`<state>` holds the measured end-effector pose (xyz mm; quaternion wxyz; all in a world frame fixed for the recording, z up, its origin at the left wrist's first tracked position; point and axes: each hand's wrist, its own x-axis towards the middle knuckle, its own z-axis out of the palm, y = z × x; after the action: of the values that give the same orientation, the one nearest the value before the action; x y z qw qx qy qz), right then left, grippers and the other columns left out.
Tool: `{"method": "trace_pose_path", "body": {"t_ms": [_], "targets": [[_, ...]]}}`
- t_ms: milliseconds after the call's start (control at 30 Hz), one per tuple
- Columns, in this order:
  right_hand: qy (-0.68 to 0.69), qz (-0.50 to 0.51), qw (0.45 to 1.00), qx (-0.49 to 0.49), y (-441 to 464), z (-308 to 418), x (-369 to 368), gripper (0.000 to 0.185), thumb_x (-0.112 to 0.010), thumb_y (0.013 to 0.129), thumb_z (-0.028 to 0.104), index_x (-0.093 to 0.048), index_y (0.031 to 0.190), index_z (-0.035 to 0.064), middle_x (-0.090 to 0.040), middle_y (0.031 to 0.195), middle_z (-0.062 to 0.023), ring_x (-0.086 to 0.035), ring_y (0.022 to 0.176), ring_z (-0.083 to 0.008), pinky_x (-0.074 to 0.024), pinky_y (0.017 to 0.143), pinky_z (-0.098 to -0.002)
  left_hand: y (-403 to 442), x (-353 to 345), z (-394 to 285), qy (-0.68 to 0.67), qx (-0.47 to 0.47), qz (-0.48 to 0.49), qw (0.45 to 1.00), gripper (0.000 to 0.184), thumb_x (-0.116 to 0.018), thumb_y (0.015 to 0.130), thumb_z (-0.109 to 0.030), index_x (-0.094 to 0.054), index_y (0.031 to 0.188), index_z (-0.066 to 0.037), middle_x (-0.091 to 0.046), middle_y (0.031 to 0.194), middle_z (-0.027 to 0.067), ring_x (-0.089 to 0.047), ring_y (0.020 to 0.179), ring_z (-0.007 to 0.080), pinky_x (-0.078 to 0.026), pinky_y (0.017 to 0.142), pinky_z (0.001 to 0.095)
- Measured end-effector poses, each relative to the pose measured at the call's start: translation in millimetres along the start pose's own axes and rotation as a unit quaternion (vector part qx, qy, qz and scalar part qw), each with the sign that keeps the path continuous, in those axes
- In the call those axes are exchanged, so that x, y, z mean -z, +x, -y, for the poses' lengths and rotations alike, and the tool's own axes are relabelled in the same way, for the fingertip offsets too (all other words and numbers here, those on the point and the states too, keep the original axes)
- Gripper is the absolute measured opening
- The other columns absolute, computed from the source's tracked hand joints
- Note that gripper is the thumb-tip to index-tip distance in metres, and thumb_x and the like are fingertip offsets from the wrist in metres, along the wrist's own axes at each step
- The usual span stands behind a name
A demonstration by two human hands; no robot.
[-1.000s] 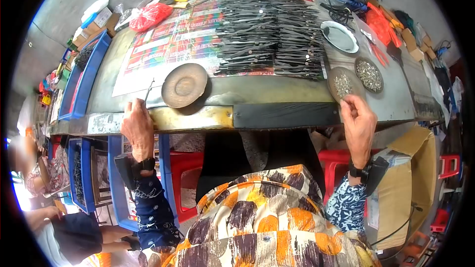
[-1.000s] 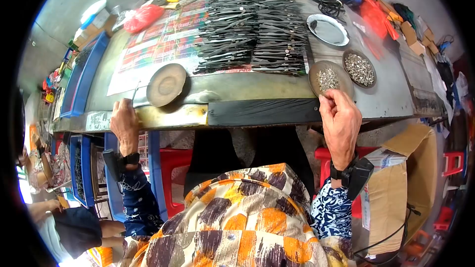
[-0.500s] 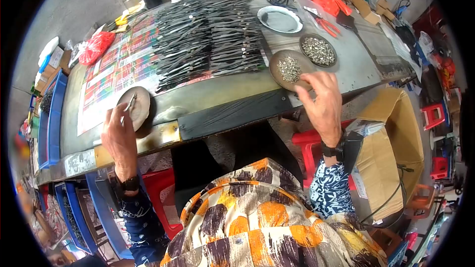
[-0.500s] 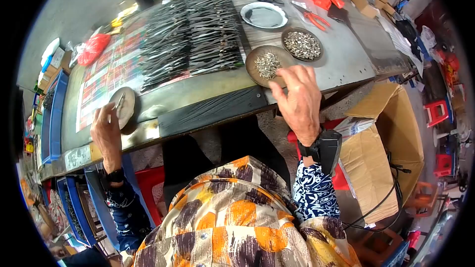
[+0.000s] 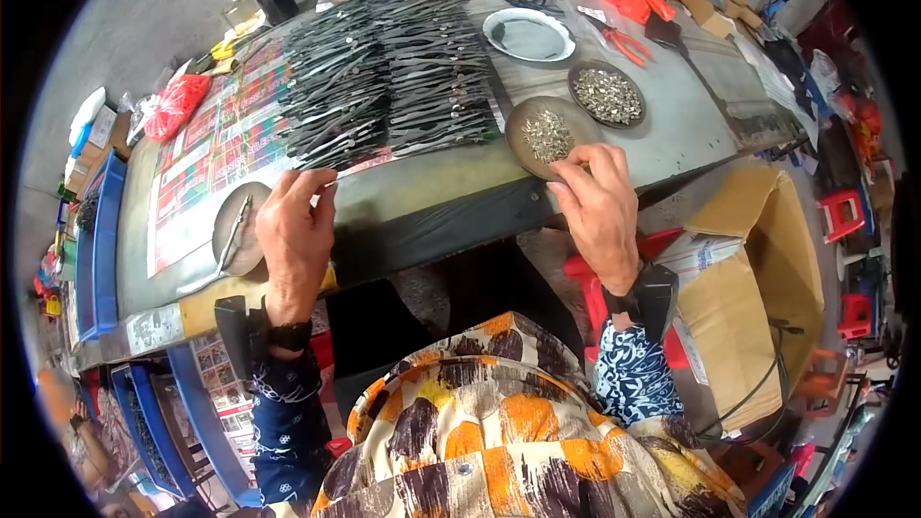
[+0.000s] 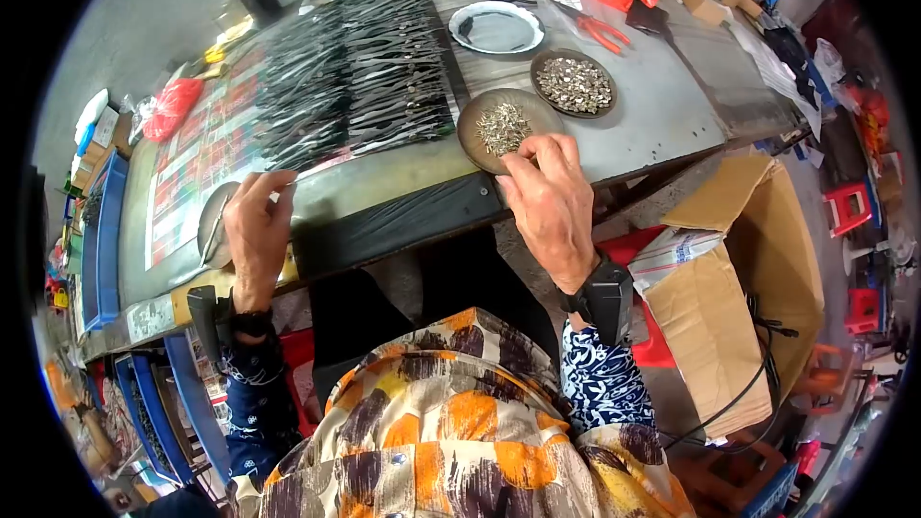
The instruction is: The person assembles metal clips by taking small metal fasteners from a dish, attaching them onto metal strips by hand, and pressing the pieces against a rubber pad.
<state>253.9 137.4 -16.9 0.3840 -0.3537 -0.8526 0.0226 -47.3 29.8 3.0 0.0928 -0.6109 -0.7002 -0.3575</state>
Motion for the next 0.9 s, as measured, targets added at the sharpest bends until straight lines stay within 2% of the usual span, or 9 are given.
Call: {"method": "trace_pose_path", "body": {"t_ms": [167,267,500,900], "targets": [[0.009,0.015,1.0,-0.002,3,-3,-1,0.025,-0.073,0.071,0.001,-0.066,0.095,0.0011,-0.058,0.096,-0.0101,-0.054,0.096,-0.0303,-0.0478,0.079,-0.0389,9,-14,0,0.005,-0.024,-0.006,1.0,0.014,-0.066,0.081,-0.005,-0.068,0.093,-0.012,-0.06,0.082,0.009,-0.061,0.071,0.033,-0.047,0.06,0.0409],[0.034,0.03,0.999,-0.009,6,-4,1,0.023,-0.072,0.071,0.0,-0.066,0.094,0.0025,-0.058,0.096,-0.0098,-0.054,0.096,-0.0298,-0.0475,0.079,-0.0386,16,-20,5,0.073,-0.039,-0.012,0.996,0.012,-0.064,0.082,-0.007,-0.067,0.093,-0.012,-0.061,0.083,0.0082,-0.062,0.074,0.033,-0.048,0.061,0.0419],[0.105,0.038,0.992,-0.051,12,-1,4,0.011,-0.067,0.074,-0.002,-0.062,0.082,0.0024,-0.059,0.085,-0.0089,-0.054,0.089,-0.0292,-0.0453,0.076,-0.0386,19,-30,13,0.149,-0.047,0.021,0.987,0.014,-0.065,0.082,-0.01,-0.061,0.095,-0.011,-0.058,0.088,0.009,-0.062,0.079,0.0338,-0.049,0.063,0.0452],[0.147,-0.026,0.987,-0.06,11,12,0,0.011,-0.067,0.078,-0.002,-0.059,0.083,0.0024,-0.06,0.084,-0.0086,-0.055,0.084,-0.0281,-0.0457,0.075,-0.0378,21,-35,16,0.19,-0.085,0.042,0.977,0.007,-0.056,0.083,-0.005,-0.054,0.089,-0.006,-0.054,0.088,0.0109,-0.06,0.082,0.0326,-0.049,0.062,0.0443]]}}
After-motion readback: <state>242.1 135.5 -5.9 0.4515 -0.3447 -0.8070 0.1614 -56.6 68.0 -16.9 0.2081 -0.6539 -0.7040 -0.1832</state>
